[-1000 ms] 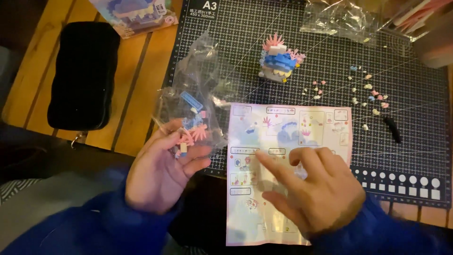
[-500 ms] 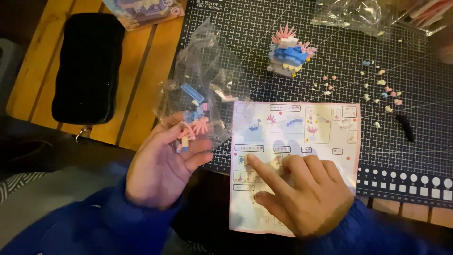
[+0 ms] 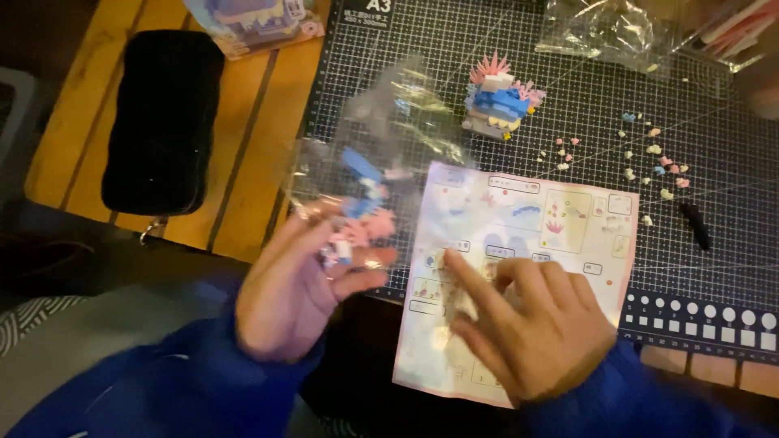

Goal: Assembling a small plastic block model by reading instructions and opening parts bags.

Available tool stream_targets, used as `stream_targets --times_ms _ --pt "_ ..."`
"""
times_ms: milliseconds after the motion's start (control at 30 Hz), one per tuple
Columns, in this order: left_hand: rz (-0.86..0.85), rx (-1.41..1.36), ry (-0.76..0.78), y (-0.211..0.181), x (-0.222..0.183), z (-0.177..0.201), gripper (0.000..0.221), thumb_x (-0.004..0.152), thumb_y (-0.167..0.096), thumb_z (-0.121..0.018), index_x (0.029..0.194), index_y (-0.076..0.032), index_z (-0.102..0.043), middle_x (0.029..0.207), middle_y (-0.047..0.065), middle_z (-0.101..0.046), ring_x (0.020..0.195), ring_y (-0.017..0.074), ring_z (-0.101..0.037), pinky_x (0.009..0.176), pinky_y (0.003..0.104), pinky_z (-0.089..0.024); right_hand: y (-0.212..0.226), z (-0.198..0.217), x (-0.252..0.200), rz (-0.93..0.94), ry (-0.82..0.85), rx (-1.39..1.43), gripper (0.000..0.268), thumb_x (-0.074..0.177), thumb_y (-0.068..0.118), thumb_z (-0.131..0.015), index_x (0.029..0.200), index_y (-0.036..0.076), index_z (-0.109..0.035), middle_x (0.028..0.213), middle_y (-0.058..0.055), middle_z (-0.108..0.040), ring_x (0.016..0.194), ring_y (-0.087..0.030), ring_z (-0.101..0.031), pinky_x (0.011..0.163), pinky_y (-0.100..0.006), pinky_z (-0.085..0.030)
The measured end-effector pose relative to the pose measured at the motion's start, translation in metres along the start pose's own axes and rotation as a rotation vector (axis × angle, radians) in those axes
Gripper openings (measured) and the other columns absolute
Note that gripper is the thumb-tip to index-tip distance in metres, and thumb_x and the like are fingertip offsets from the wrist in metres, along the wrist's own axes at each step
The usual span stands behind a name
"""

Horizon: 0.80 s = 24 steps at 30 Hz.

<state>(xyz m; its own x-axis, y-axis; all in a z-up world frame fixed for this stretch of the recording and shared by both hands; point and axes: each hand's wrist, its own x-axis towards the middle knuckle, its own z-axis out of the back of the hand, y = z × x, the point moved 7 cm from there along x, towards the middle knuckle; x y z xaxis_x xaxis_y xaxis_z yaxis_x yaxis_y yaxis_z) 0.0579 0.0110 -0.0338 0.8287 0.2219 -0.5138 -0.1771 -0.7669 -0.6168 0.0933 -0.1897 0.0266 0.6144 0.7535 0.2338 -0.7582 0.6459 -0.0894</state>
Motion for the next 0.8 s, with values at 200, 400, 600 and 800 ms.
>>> stream_targets --times_ms 200,400,600,800 --pt "0.059 0.088 0.137 0.01 -0.01 -0.024 0.033 0.09 -0.006 -0.04 0.119 0.001 -0.053 0.107 0.034 -0.068 0.092 0.0467 -0.071 0.074 0.047 -0.059 -0.032 0.019 0.001 -0.029 -0.013 0.333 0.044 0.087 0.022 -0.058 0.13 0.014 -0.06 0.094 -0.014 -0.06 0.073 -0.028 -0.057 0.064 -0.044 -0.047" --pt "0.183 0.202 0.177 0.018 -0.018 -0.036 0.045 0.088 -0.008 -0.039 0.13 0.001 -0.053 0.112 0.034 -0.069 0.091 0.0425 -0.071 0.076 0.046 -0.059 -0.077 0.029 -0.004 -0.68 -0.085 0.917 0.019 0.096 0.002 -0.053 0.112 -0.002 -0.062 0.106 -0.01 -0.064 0.096 -0.014 -0.058 0.081 -0.025 -0.046" --pt "0.272 0.261 0.137 0.024 -0.022 -0.045 0.043 0.083 -0.003 -0.04 0.123 0.001 -0.056 0.108 0.038 -0.069 0.089 0.0457 -0.071 0.076 0.046 -0.059 -0.079 0.019 -0.006 -0.487 -0.04 1.204 0.019 0.089 -0.001 -0.057 0.103 0.002 -0.069 0.107 -0.014 -0.07 0.101 -0.019 -0.065 0.066 -0.026 -0.058" --pt "0.261 0.381 0.309 0.021 -0.029 -0.062 0.052 0.083 -0.005 -0.037 0.13 0.003 -0.058 0.11 0.033 -0.069 0.087 0.0409 -0.073 0.071 0.038 -0.061 -0.075 0.019 -0.005 -0.421 0.159 1.229 0.03 0.087 0.007 -0.052 0.105 0.004 -0.076 0.111 -0.011 -0.072 0.111 -0.021 -0.065 0.099 -0.033 -0.048"
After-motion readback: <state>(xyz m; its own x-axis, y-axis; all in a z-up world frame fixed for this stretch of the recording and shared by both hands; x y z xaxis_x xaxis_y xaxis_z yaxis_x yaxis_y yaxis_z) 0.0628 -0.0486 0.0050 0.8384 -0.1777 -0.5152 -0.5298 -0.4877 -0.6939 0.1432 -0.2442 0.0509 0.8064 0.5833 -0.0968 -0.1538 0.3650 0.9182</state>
